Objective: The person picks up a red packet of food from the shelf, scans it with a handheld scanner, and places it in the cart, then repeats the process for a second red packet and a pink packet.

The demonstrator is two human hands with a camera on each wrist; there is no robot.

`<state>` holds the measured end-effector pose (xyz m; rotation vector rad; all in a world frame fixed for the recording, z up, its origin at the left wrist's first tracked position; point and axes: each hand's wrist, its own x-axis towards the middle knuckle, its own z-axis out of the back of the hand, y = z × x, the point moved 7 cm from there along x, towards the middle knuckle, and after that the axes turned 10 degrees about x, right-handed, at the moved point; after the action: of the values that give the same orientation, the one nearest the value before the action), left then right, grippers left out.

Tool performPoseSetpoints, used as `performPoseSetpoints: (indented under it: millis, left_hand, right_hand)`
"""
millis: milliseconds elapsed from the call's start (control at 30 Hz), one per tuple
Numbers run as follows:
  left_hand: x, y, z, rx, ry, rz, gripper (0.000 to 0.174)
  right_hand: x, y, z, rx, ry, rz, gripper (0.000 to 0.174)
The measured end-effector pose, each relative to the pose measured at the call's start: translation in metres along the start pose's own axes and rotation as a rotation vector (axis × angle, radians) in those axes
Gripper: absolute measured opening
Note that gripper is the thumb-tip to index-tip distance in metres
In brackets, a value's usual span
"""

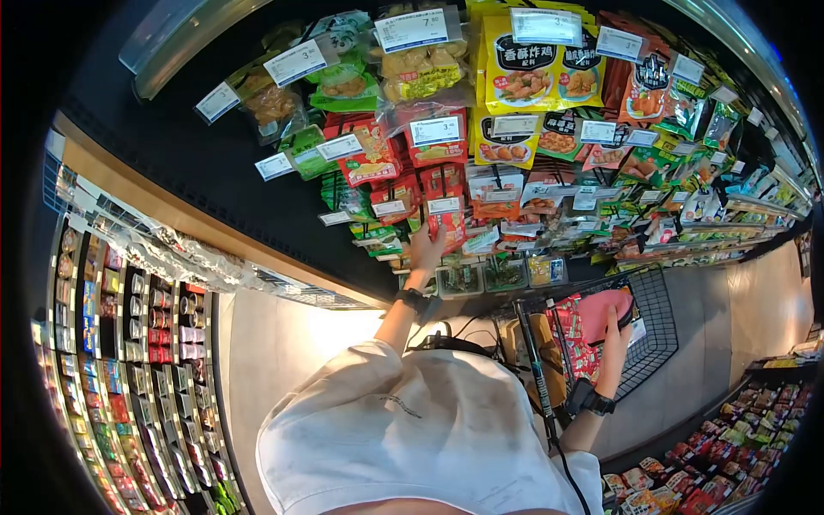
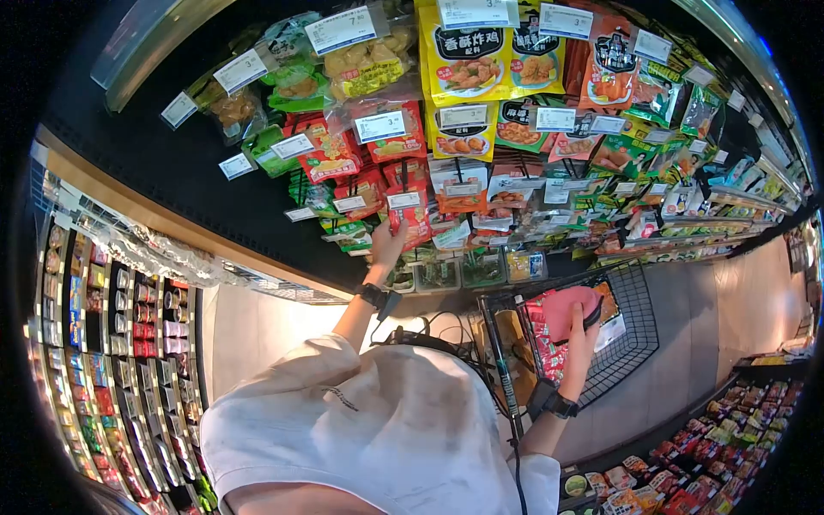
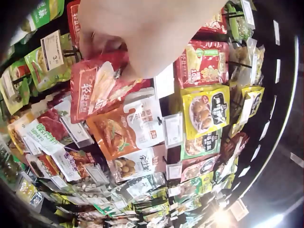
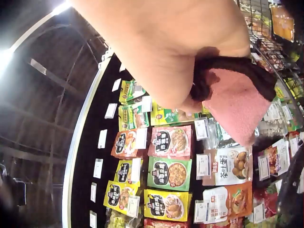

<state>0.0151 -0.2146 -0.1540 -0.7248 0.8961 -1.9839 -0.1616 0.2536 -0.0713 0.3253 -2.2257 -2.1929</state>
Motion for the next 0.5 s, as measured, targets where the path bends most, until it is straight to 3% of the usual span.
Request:
performPoseSetpoints:
  millis: [67,100,167,233,367,467,500]
  left_hand:
    - [-0.011,-0.013,-0.004,-0.207,0.014,-0.029,0.03]
    - [-0.01,0.008,-0.019,-0.197,0.16,0.058,0.029]
    - [-0.027,0.012,-0.028,-0.525,0.257,0.275,0.029]
    - [-0.046,0.005,-0.034,-0.759,0.388,0.442,0.028]
    - [-0.077,-0.058,-0.024,-0.76,0.47,0.475,0.03]
    - [-0.081,-0.13,-0.004,-0.556,0.454,0.151,0.032]
    - [-0.087,-0.154,-0.004,-0.574,0.492,0.103,0.036]
  right_hand:
    - [-0.01,0.025,-0.026,-0.036,0.027,0.021,0.054]
    - [-0.008,0.021,-0.034,-0.005,0.054,-0.008,0.051]
    - [-0.005,0.01,-0.046,0.007,0.108,-0.103,0.04]
    - [0.002,-0.009,-0.062,-0.037,0.199,-0.071,0.038]
    - [-0.009,0.002,-0.114,-0.223,0.365,0.008,0.044]
    - [-0.027,0.005,-0.16,-0.127,0.554,0.122,0.044]
    - [-0.039,0.011,-0.174,-0.031,0.619,0.077,0.043]
